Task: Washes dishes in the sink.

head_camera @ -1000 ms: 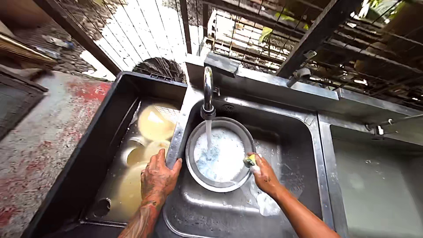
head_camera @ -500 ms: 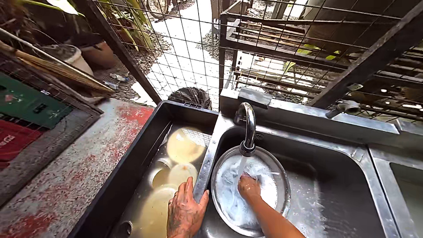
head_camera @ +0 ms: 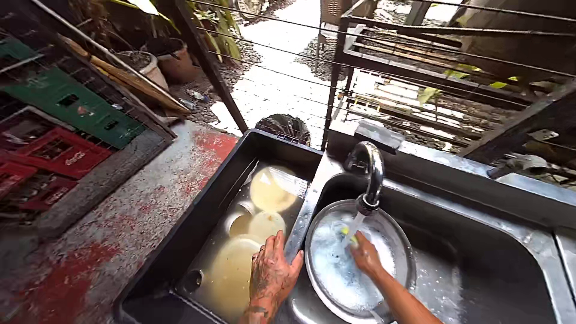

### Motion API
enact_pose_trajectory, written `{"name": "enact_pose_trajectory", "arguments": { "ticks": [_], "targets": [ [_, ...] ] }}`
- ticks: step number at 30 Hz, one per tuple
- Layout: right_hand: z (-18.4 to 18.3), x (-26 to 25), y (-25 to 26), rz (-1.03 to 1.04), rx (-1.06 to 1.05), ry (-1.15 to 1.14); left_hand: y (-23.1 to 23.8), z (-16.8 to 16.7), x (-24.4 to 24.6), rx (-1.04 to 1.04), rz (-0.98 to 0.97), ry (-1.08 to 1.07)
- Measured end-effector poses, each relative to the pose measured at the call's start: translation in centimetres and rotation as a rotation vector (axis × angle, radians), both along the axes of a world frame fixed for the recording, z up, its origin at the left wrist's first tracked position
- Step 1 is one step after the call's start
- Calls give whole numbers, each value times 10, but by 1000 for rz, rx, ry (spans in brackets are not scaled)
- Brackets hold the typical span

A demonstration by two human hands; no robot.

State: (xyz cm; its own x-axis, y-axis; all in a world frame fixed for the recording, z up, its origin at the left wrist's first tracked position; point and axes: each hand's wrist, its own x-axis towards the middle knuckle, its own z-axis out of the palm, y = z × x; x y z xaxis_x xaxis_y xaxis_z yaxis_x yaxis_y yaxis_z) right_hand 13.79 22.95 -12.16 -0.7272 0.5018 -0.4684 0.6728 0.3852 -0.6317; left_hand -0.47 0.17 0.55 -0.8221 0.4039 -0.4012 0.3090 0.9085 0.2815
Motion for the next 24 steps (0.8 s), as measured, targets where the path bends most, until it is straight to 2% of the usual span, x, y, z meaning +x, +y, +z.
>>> {"name": "enact_pose_trajectory", "arguments": {
  "ticks": [2,4,6,8,10,13,17,19,21,23,24],
  "targets": [
    [20,-2,18,-94,7,23,-1,2,-1,-31,-1,-35],
    [47,-6,26,-66,79,34,0,3,-3,-40,1,-60],
    [59,-8,27,-7,240,14,0,4,-3,-43,0,-70],
    [43,-5,27,37,415,27,-1,6,-2,-50,-3,-74],
    [12,0,25,140,483,22,-2,6,-3,-52,-7,-70],
    [-14,-4,-3,448,401,-171,-2,5,-2,-51,-6,-74],
    [-23,-17,-39,301,237,-315,-2,3,-2,-61,-5,-90],
    [-19,-17,-40,464,116,-307,-1,4,-2,-52,-5,-86],
    [-17,-11,-30,455,4,-389,-2,4,-2,-50,-5,-82],
    [-18,-2,-24,287,31,-411,-2,6,-4,-56,-4,-103],
    [-16,-1,-23,291,69,-392,-2,7,-5,-55,-5,-116]
  ]
}}
